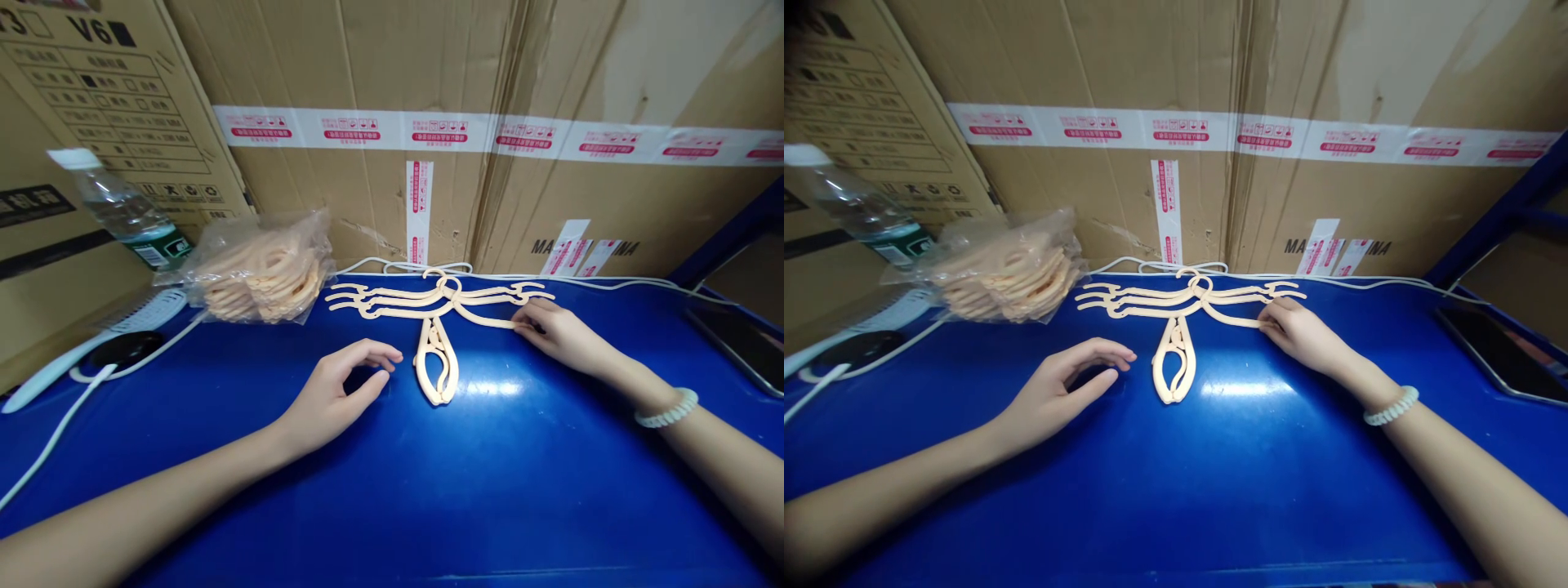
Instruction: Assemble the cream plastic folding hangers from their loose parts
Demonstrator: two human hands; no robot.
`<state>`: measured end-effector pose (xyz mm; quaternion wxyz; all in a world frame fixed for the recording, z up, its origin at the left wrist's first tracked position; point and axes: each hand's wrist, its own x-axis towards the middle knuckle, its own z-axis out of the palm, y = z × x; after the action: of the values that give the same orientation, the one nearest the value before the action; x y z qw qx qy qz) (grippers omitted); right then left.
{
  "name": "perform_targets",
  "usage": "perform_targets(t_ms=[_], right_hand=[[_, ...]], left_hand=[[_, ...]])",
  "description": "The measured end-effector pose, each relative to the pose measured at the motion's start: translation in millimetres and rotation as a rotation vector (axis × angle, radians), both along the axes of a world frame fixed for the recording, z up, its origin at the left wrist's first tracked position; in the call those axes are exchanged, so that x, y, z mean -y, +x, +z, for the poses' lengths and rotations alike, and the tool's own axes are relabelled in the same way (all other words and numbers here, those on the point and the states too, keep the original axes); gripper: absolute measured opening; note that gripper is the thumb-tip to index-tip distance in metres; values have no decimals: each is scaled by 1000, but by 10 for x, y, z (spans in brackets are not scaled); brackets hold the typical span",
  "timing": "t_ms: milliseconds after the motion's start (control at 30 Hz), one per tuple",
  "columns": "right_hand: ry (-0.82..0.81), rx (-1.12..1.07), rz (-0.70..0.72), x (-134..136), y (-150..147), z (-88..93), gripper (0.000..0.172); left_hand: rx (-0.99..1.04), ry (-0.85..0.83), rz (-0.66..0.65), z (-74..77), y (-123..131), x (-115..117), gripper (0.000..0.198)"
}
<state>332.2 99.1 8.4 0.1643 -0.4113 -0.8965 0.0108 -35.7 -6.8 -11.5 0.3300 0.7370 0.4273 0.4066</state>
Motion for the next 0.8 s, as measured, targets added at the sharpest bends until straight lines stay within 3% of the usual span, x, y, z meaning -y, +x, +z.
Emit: perform_targets(t_ms=[233,400,533,633,800], right_hand=[[-40,-136,-92,56,-11,108,19],[3,-260,-139,141,2,374,25],[2,-287,-154,285,-26,536,31],[13,-317,-157,395,-78,492,30],[21,-276,-89,480,-161,278,25]], left_hand=[[76,-20,44,31,18,-11,18],[138,-80,66,10,-3,-57,21],[211,-163,103,-37,-25,-134,34],[332,-235,180,-53,-13,-176,48],[499,-273,255,-30,34,-171,43]])
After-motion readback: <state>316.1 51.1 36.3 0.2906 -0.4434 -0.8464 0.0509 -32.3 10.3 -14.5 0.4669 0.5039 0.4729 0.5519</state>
